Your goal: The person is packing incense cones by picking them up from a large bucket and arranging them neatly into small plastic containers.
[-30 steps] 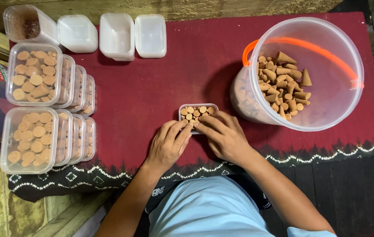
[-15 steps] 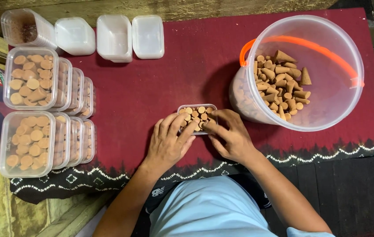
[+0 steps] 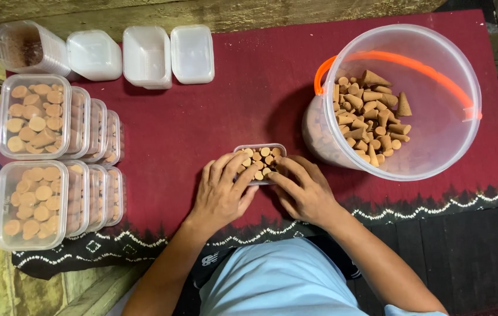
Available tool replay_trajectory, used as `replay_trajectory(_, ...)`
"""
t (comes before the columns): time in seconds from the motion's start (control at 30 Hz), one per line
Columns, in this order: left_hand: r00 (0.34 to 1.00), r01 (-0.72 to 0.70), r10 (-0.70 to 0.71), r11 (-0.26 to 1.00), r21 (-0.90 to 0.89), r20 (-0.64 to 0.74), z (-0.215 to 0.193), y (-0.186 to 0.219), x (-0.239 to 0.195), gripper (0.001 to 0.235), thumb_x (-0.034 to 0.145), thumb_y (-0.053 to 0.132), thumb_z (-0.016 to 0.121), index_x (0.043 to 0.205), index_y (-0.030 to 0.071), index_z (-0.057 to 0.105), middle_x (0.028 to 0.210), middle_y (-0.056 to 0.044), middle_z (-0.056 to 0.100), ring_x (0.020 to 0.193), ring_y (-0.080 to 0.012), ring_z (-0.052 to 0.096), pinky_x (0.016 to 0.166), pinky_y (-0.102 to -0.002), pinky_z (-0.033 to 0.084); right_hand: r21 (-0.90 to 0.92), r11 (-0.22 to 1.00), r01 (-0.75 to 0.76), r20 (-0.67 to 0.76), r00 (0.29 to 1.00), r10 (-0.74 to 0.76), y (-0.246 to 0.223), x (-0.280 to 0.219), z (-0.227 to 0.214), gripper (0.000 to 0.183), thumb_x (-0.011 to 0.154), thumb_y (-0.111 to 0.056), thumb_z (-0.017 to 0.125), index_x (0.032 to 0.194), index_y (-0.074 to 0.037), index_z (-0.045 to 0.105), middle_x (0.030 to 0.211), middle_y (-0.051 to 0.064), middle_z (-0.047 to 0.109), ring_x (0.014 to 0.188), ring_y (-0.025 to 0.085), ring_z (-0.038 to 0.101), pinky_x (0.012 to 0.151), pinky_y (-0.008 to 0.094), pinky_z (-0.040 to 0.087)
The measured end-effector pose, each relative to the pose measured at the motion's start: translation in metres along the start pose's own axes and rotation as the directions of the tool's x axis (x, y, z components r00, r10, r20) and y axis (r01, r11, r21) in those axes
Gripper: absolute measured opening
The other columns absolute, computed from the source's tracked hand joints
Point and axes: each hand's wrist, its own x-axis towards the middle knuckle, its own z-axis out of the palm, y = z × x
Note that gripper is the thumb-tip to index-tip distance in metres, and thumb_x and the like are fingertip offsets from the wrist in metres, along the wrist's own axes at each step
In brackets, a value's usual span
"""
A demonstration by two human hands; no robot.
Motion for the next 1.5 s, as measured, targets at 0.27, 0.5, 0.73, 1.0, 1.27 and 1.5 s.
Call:
replay_trajectory(0.27, 0.984, -0.056, 0.03, 0.988, -0.144, -0.175, -0.057, -0.01, 0.053, 0.031, 0.101, 0.036, 0.052, 0.105, 0.014, 0.074, 0.108, -0.004, 0.068, 0.101, -0.0268, 0.064, 0.085, -0.042, 0.045, -0.082, 0.975, 0.206, -0.026, 0.978, -0.208, -0.021, 0.022, -0.096, 0.013, 0.092, -0.01, 0.062, 0.098, -0.006, 0.072, 0.093, 0.013, 0.072, 0.076, 0.028, 0.07, 0.064, 0.034, 0.05)
replay_trajectory(0.5, 0.95, -0.243, 0.184, 0.942, -0.23, -0.251, -0.094, 0.005, 0.14, 0.024, 0.101, 0.012, 0.052, 0.089, 0.005, 0.072, 0.081, -0.007, 0.071, 0.073, -0.0239, 0.065, 0.067, -0.036, 0.044, -0.169, 0.984, -0.053, -0.417, 0.909, -0.023, 0.045, 0.023, -0.18, 0.015, 0.091, 0.006, 0.05, 0.084, 0.003, 0.063, 0.076, 0.014, 0.062, 0.062, 0.03, 0.054, 0.065, 0.048, 0.045)
replay_trajectory(0.73, 0.904, -0.425, 0.414, 0.849, -0.313, -0.104, -0.083, 0.029, 0.233, 0.012, 0.103, 0.011, 0.06, 0.1, 0.005, 0.07, 0.088, -0.008, 0.067, 0.073, -0.0264, 0.058, 0.065, -0.038, 0.042, 0.203, 0.772, -0.603, 0.051, 0.794, 0.606, 0.147, 0.071, -0.2, 0.039, 0.106, -0.02, 0.052, 0.14, 0.0, 0.054, 0.137, 0.017, 0.058, 0.128, 0.029, 0.058, 0.101, 0.038, 0.049)
replay_trajectory(1.0, 0.71, -0.334, 0.516, 0.846, -0.416, 0.479, -0.04, 0.042, 0.284, 0.024, 0.078, -0.009, 0.062, 0.094, 0.008, 0.056, 0.089, -0.009, 0.057, 0.087, -0.0329, 0.06, 0.064, -0.05, 0.051, 0.375, 0.791, -0.483, 0.172, 0.875, 0.453, 0.151, 0.073, -0.198, 0.062, 0.082, 0.012, 0.029, 0.134, -0.002, 0.06, 0.15, 0.019, 0.05, 0.146, 0.033, 0.046, 0.126, 0.048, 0.036)
replay_trajectory(1.27, 0.299, -0.383, 0.289, 0.909, -0.163, 0.909, 0.031, 0.075, 0.325, 0.02, 0.097, 0.002, 0.059, 0.108, 0.009, 0.073, 0.107, -0.012, 0.072, 0.096, -0.0313, 0.071, 0.082, -0.046, 0.061, 0.374, 0.757, -0.535, 0.154, 0.841, 0.518, 0.151, 0.07, -0.195, 0.057, 0.085, 0.012, 0.03, 0.127, -0.004, 0.064, 0.149, 0.018, 0.053, 0.143, 0.032, 0.051, 0.115, 0.042, 0.044)
replay_trajectory(1.5, 0.043, -0.541, 0.1, 0.839, -0.061, 0.994, 0.063, 0.081, 0.336, 0.044, 0.104, 0.017, 0.062, 0.145, 0.008, 0.052, 0.144, -0.021, 0.055, 0.106, -0.0241, 0.072, 0.085, -0.035, 0.061, 0.381, 0.749, -0.542, 0.148, 0.835, 0.529, 0.148, 0.072, -0.194, 0.055, 0.085, 0.013, 0.029, 0.125, -0.002, 0.064, 0.148, 0.019, 0.053, 0.144, 0.033, 0.051, 0.123, 0.046, 0.042)
